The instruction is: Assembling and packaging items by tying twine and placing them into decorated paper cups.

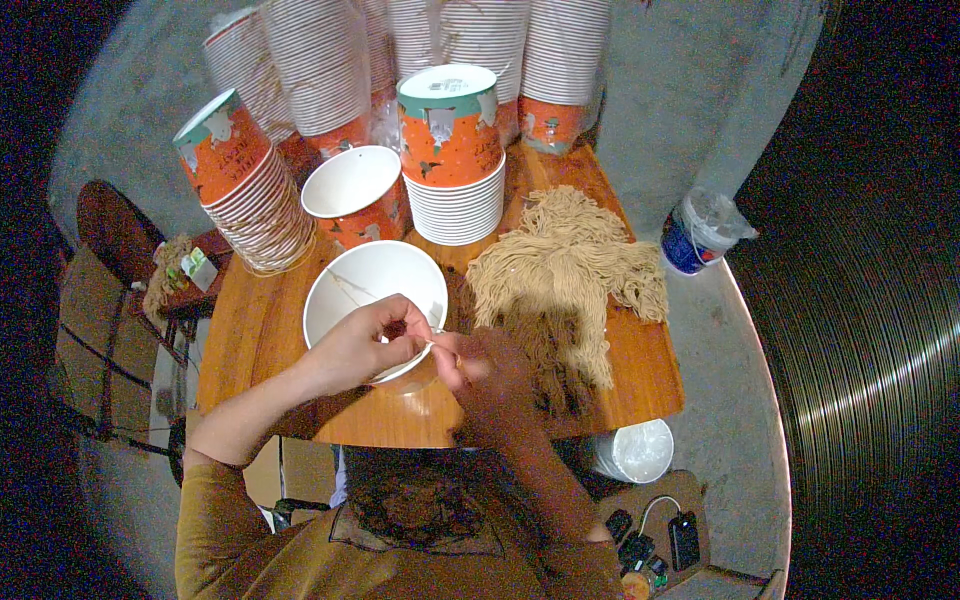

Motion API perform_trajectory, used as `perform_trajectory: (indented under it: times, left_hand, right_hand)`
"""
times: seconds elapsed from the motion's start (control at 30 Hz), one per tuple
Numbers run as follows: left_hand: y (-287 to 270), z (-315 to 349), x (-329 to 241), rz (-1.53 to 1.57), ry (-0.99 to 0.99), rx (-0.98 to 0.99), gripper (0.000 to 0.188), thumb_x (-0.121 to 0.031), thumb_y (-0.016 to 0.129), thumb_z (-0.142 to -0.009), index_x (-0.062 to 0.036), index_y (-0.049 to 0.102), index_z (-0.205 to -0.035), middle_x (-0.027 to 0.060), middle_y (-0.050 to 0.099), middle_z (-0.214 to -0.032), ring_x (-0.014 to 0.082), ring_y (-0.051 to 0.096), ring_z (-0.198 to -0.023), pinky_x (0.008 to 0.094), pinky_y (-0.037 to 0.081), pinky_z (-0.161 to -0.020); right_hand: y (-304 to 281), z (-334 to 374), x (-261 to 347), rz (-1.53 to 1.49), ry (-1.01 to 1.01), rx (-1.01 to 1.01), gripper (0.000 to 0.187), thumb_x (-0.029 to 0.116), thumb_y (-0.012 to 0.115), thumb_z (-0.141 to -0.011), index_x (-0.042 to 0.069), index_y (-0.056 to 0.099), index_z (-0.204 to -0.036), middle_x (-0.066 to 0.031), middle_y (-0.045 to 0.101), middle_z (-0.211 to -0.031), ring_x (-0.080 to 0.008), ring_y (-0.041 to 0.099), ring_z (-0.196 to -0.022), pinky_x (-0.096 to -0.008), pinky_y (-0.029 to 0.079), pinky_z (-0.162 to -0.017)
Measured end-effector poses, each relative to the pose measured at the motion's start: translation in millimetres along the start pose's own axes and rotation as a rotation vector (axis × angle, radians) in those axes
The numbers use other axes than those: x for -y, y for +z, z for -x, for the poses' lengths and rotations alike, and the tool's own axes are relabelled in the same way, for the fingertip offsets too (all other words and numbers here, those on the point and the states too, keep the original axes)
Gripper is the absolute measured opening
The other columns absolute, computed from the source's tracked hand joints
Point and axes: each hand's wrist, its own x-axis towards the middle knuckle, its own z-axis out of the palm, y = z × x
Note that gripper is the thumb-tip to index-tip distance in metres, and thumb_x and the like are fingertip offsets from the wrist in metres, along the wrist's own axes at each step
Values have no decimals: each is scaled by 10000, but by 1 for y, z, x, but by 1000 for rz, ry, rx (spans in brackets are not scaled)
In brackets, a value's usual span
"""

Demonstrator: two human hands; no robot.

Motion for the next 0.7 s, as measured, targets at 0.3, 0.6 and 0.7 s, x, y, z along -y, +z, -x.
perform_trajectory:
  times: [0.3,0.6,0.7]
  left_hand:
    - [-2,5,1,-185,124,-37,95,-66,557,-847,9,556,-907,121,570,-832,243,579,-778,333,466,-729]
    - [-5,5,5,-269,191,-60,109,-95,578,-865,-9,540,-921,116,569,-822,233,579,-782,328,463,-716]
    - [-10,16,2,-229,125,-44,160,-141,590,-863,-11,525,-929,128,559,-786,280,579,-752,369,464,-681]
  right_hand:
    - [1,9,-10,-43,-169,-90,208,42,715,-705,90,583,-859,-73,634,-804,-278,613,-681,-362,487,-579]
    - [-11,7,-1,-88,41,122,121,101,678,-777,77,662,-894,-94,638,-787,-268,617,-728,-344,490,-640]
    - [-34,-9,1,-106,21,234,128,117,666,-794,73,662,-915,-106,624,-828,-271,610,-753,-352,488,-659]
